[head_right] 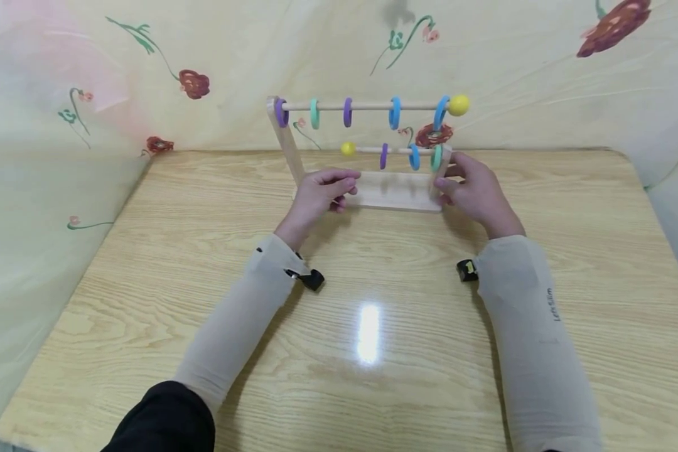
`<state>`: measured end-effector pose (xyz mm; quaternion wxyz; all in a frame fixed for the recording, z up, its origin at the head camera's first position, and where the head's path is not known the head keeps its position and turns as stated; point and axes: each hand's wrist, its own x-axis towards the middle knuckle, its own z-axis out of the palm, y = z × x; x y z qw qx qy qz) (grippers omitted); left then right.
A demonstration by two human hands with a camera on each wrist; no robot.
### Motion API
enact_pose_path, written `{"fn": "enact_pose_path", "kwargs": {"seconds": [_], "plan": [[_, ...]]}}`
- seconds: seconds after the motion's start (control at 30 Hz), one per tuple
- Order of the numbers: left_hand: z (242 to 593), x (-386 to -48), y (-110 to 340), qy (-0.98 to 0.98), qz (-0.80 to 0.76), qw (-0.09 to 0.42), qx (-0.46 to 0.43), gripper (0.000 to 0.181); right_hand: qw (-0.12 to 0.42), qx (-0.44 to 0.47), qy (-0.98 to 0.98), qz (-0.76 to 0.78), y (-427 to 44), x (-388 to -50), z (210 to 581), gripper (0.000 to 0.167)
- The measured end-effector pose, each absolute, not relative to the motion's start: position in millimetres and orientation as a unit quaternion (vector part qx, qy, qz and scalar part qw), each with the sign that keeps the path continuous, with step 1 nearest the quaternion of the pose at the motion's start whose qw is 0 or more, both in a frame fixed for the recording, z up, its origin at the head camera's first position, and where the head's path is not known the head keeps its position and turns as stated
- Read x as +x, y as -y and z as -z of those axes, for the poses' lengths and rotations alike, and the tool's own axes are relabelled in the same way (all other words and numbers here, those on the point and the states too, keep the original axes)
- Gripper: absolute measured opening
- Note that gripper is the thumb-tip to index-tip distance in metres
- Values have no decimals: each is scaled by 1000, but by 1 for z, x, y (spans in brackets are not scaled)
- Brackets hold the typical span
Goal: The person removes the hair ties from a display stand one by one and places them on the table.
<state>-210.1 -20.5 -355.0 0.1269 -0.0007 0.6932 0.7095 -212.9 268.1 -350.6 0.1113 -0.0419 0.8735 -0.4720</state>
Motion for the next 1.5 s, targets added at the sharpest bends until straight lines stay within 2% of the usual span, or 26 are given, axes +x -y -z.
{"fn": "enact_pose_path", "kwargs": {"seconds": [0.47,0.7,0.97,1.17,1.5], "plan": [[364,-208,-37,-628,-770,108,-34,29,114,-39,-867,483,-267,-212,355,31],[361,-213,-40,-642,-760,95,-35,22,115,-44,-869,480,-265,-214,355,35],[358,-216,-45,-658,-743,114,-47,28,120,-38,-872,473,-265,-215,355,35],[355,-215,-43,-662,-739,118,-31,23,118,-39,-873,472,-264,-216,356,36],[347,-216,-38,-673,-733,98,-6,23,116,-40,-874,471,-267,-215,351,33]]}}
